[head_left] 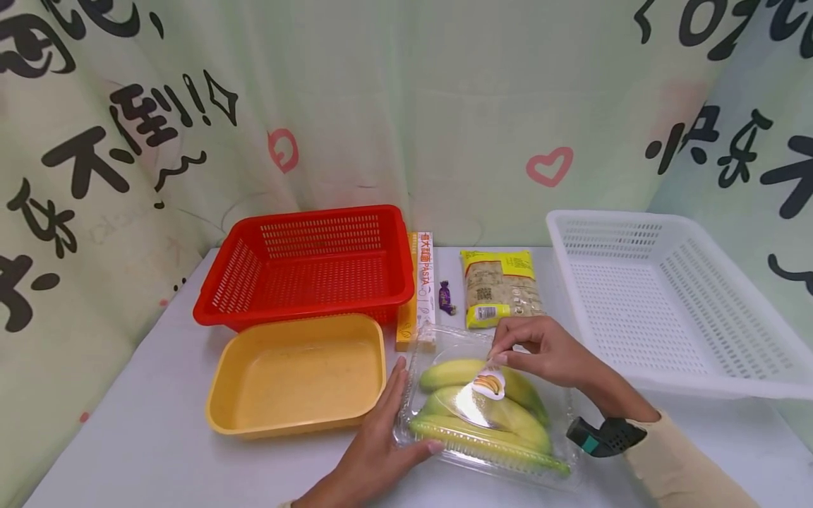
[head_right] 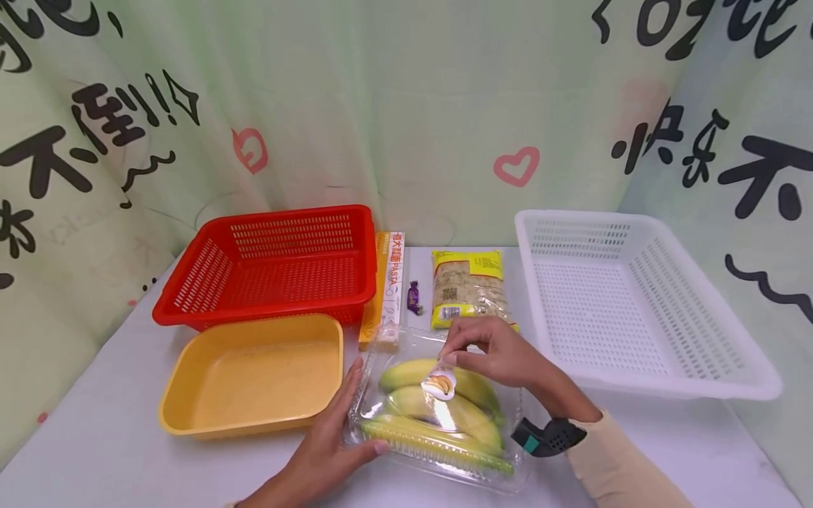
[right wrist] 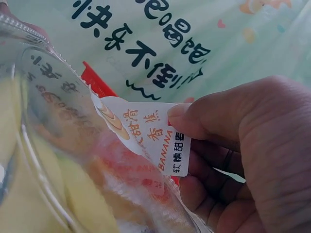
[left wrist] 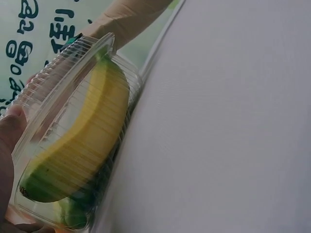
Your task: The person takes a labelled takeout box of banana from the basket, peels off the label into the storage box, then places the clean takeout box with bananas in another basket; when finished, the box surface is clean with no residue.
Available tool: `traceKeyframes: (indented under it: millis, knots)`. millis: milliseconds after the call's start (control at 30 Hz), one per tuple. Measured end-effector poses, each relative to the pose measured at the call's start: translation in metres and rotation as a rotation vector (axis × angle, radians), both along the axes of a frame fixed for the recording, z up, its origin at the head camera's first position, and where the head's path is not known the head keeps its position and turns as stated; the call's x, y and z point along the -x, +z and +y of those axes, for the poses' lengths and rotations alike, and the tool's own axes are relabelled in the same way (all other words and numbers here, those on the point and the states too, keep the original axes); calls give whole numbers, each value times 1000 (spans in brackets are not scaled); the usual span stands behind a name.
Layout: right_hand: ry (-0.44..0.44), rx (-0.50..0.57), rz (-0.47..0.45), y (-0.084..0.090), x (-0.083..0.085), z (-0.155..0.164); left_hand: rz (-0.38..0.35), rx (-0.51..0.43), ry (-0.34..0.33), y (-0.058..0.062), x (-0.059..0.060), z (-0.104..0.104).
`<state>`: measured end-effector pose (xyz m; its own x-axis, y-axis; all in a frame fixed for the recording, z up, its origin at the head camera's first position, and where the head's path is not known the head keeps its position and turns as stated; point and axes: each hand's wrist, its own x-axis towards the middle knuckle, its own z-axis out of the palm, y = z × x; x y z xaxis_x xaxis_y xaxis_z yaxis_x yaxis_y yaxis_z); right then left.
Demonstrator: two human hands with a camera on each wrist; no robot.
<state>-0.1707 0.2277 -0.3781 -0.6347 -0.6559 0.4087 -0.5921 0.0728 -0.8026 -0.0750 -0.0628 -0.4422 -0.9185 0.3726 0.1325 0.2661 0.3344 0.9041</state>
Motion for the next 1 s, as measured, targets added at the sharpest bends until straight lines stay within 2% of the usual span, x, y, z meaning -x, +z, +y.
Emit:
traceKeyframes:
  millis: [333,733,867,1000]
  knots:
    - [-16,33,-17,-1,-3,3,-11,-1,3,0,0,-1]
    - [2,58,-54,0,-2,4,56,-3,4,-5,1,-1]
    - [-18,41,-82,0,-2,5,65,-4,2,-5,1,-1]
    - [-75,-4,-114,0,-2,5,64,-4,1,-4,0,-1]
